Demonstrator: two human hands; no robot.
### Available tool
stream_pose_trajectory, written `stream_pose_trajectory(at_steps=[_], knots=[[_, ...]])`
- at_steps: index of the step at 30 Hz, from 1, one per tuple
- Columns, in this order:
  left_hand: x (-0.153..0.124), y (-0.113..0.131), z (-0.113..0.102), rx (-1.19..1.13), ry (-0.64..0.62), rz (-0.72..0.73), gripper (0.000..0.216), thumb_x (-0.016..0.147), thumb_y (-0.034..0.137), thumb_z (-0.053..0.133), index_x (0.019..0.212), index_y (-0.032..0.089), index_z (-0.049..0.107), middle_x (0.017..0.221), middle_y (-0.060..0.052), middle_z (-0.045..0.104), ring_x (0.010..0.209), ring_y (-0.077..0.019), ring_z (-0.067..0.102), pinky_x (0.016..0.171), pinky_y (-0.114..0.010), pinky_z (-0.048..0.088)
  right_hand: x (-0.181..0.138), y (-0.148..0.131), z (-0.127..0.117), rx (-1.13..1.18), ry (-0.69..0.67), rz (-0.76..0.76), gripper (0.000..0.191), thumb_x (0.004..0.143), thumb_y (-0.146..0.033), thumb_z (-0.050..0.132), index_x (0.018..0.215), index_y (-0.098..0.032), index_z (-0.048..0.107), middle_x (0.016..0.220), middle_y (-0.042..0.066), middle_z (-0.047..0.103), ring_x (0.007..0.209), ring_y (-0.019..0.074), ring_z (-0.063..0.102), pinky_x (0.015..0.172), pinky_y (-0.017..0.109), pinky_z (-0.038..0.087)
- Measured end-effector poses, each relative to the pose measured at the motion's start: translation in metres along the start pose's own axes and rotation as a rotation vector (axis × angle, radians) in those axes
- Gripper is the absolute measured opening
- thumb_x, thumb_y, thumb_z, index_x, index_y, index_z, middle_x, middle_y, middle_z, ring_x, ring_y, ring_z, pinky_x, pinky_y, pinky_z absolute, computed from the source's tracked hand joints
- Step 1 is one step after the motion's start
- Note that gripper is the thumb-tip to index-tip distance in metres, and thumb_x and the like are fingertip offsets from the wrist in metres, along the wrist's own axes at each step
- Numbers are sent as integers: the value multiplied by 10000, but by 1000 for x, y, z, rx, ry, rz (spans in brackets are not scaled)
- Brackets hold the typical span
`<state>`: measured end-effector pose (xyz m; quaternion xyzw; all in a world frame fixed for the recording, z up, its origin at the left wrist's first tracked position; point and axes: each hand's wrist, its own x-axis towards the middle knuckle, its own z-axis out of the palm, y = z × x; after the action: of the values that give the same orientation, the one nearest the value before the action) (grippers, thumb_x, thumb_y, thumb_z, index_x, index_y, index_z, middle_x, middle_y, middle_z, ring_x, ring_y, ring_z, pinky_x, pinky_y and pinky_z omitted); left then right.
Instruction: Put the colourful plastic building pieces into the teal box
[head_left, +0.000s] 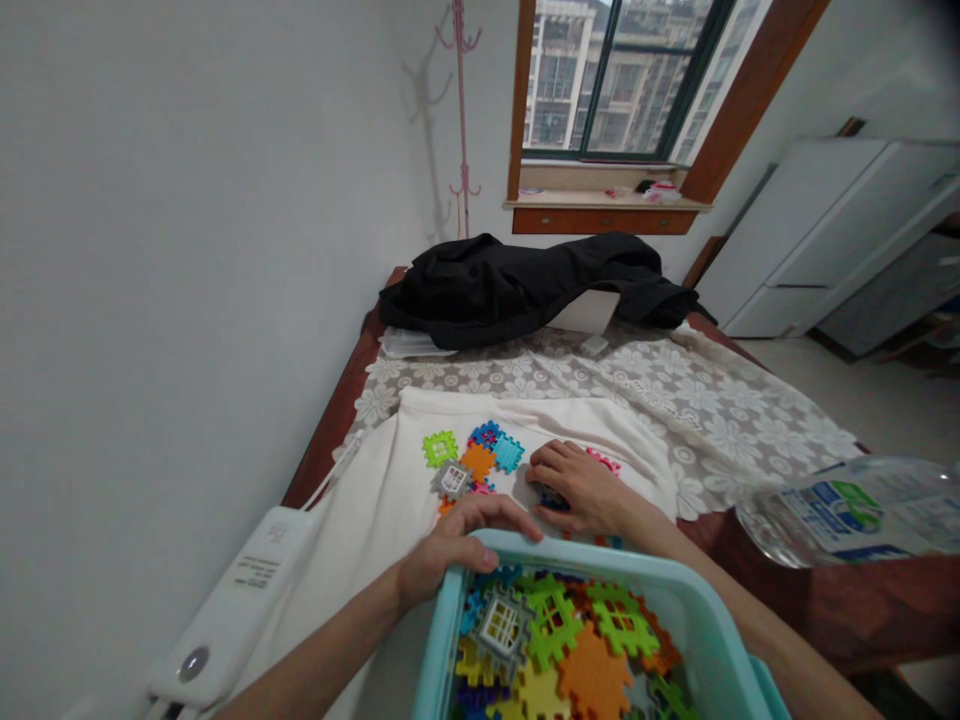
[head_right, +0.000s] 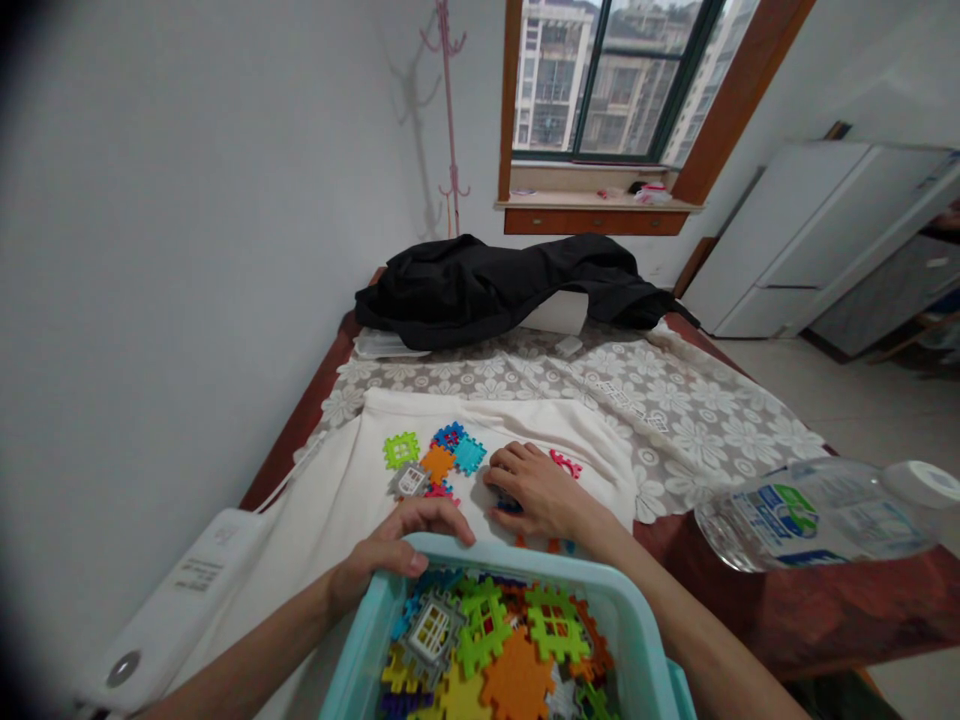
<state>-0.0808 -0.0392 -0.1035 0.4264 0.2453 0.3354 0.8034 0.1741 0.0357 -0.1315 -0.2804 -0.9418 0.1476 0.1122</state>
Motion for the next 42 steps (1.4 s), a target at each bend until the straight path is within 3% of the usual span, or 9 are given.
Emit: stream_pose_trajectory(at_steps=[5, 9, 12, 18, 23, 27, 31, 35, 42], knots=[[-1, -1, 0, -15, 6, -18, 468, 613, 276, 812, 1064, 155, 843, 1015, -106, 805, 826, -244, 717, 710, -284, 544, -1, 6, 3, -4, 85, 64, 157, 965, -313, 658, 1066, -200, 615, 1063, 101, 660, 986, 284, 581, 906, 445, 500], [-2, -3, 0, -24, 21, -14, 473, 618, 277, 815, 1072, 144, 837, 1016, -109, 801, 831, -237, 712, 714, -276, 536, -4, 8, -8, 12, 7, 26, 455, 892, -497, 762, 1222, -212, 635, 1164, 105, 660, 1075, 314, 595, 979, 495, 484], [-2, -2, 0, -21, 14, -15, 466, 621, 273, 815, 1069, 149, 837, 1007, -102, 798, 825, -228, 709, 711, -270, 531, -6, 7, -19, 10, -68, 43, 646, 838, -502, 820, 1390, -246, 602, 1343, 121, 630, 1213, 352, 579, 1053, 532, 463], [-2, 0, 2, -42, 25, -41, 469, 608, 265, 815, 1065, 163, 841, 985, -92, 804, 813, -228, 716, 701, -267, 537, -5, 8, -17, 7, -50, 109, 400, 900, -340, 718, 1260, -193, 625, 1212, 123, 671, 1095, 311, 624, 985, 463, 509], [-2, 1, 3, -58, 14, -37, 464, 608, 254, 805, 1062, 160, 838, 958, -97, 815, 807, -231, 725, 704, -272, 546, -8, 16, -5, 29, 33, 219, 420, 882, -318, 673, 1260, -161, 580, 1023, 108, 709, 911, 288, 658, 832, 409, 514], [-2, 0, 3, -59, 28, -25, 456, 616, 258, 804, 1059, 156, 837, 978, -97, 812, 810, -225, 728, 711, -270, 550, -11, 22, -7, 104, 190, 218, 444, 943, -361, 624, 1349, -187, 573, 1048, 96, 707, 862, 262, 657, 798, 391, 489], [-2, -3, 0, -67, 9, -29, 466, 623, 266, 818, 1074, 150, 830, 983, -101, 812, 822, -228, 729, 713, -271, 551, -11, 28, -14, 258, 488, 246, 209, 951, -379, 642, 1090, -226, 667, 936, 50, 662, 826, 233, 619, 768, 366, 470], [-2, -8, -4, -96, -2, -55, 480, 620, 269, 825, 1084, 148, 819, 996, -109, 820, 814, -227, 734, 711, -271, 547, -12, 37, -15, 496, 752, 383, 192, 912, -407, 709, 1000, -239, 677, 850, 8, 632, 739, 196, 565, 685, 326, 444], [-1, -13, -9, -97, -9, -42, 493, 615, 274, 822, 1090, 140, 812, 997, -108, 825, 794, -209, 732, 697, -249, 525, -12, 43, -15, 1064, 910, 472, 264, 875, -446, 733, 1014, -238, 650, 696, -37, 563, 591, 157, 491, 520, 261, 346]])
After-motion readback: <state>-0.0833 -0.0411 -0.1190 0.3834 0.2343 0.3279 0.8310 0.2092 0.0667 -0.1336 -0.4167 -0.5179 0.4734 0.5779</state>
